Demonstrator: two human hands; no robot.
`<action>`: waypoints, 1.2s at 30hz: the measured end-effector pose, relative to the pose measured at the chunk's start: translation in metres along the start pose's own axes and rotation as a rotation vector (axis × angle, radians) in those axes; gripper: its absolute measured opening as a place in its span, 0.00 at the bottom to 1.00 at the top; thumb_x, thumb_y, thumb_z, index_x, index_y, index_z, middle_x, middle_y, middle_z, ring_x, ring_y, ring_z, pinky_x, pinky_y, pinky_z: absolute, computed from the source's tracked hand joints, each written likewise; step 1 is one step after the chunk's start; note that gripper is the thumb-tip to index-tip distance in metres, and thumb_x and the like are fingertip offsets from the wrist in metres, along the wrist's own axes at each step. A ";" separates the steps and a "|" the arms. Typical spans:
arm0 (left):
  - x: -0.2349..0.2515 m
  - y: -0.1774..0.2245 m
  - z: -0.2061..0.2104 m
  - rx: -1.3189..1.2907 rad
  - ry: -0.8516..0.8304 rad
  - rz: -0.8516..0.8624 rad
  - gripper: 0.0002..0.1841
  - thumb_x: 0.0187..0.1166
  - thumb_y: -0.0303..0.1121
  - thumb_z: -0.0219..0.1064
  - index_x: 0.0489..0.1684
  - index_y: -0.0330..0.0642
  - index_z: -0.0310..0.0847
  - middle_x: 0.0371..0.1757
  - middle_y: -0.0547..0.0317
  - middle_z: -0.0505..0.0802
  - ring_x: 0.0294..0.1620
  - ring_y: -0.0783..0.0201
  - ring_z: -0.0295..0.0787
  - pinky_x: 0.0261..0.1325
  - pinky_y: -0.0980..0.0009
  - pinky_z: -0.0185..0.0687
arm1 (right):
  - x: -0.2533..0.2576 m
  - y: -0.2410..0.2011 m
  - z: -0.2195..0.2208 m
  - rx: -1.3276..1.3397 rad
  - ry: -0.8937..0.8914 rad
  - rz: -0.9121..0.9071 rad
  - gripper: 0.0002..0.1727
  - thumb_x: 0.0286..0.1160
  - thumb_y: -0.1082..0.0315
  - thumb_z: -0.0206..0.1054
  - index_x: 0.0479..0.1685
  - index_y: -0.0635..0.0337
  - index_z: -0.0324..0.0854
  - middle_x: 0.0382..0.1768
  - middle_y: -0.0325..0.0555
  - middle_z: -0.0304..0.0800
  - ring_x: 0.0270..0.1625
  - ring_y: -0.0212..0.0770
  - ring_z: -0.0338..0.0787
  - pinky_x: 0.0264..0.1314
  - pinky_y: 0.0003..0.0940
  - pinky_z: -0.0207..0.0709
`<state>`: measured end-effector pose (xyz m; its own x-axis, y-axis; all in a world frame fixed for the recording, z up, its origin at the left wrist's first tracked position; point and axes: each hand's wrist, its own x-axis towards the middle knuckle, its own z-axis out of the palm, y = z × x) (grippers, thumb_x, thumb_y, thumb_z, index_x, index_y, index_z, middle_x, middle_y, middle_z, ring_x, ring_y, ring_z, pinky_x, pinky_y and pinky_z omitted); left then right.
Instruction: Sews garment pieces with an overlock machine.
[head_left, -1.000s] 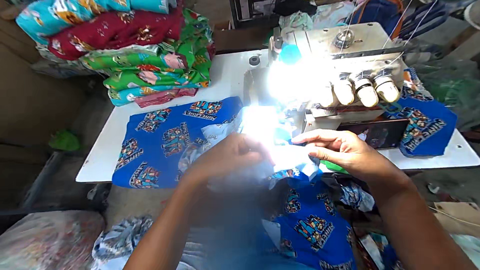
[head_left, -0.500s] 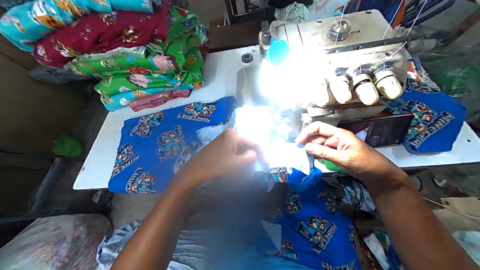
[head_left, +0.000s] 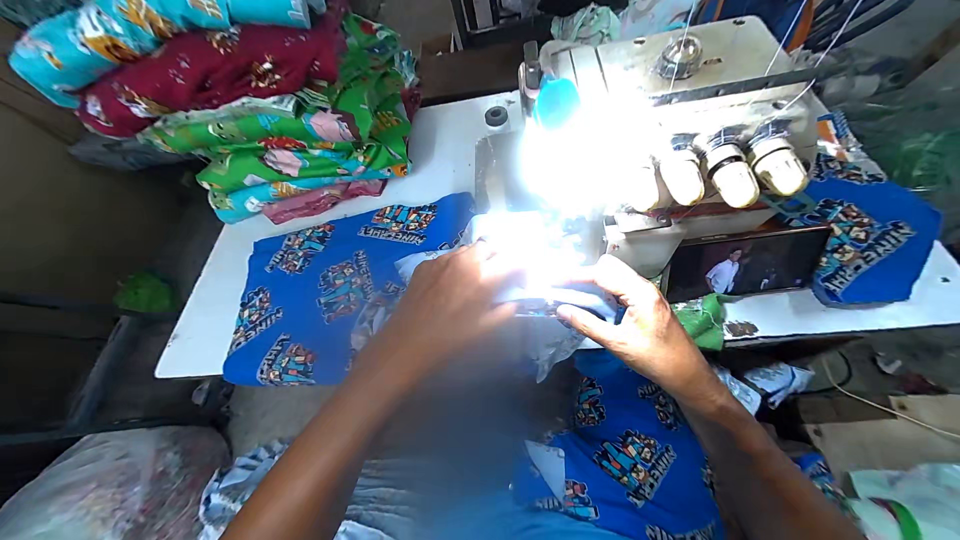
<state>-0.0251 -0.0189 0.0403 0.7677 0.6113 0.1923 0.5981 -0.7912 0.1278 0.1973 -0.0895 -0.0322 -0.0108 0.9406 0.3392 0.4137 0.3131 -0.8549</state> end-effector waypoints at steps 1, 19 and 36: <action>0.000 -0.001 0.000 -0.007 0.001 -0.003 0.11 0.67 0.37 0.74 0.46 0.50 0.91 0.38 0.52 0.88 0.35 0.51 0.88 0.30 0.55 0.79 | -0.001 0.000 0.004 -0.007 0.027 0.008 0.18 0.67 0.58 0.77 0.58 0.47 0.91 0.42 0.33 0.83 0.45 0.24 0.82 0.46 0.20 0.77; 0.019 0.001 0.006 -0.015 0.080 -0.046 0.13 0.82 0.46 0.67 0.39 0.48 0.91 0.35 0.54 0.91 0.38 0.52 0.90 0.36 0.54 0.78 | -0.022 0.003 0.011 0.196 0.188 0.134 0.04 0.74 0.70 0.71 0.40 0.59 0.90 0.38 0.36 0.91 0.38 0.23 0.90 0.44 0.16 0.86; 0.013 0.006 0.012 -0.063 0.153 -0.131 0.13 0.80 0.43 0.65 0.31 0.47 0.88 0.30 0.58 0.87 0.35 0.57 0.86 0.34 0.58 0.74 | -0.016 0.006 0.018 0.133 0.273 0.136 0.03 0.75 0.67 0.71 0.41 0.54 0.84 0.31 0.30 0.88 0.30 0.19 0.83 0.34 0.13 0.76</action>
<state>-0.0086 -0.0157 0.0315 0.6377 0.7031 0.3147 0.6711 -0.7076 0.2211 0.1832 -0.1005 -0.0498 0.2883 0.9108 0.2954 0.2716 0.2181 -0.9374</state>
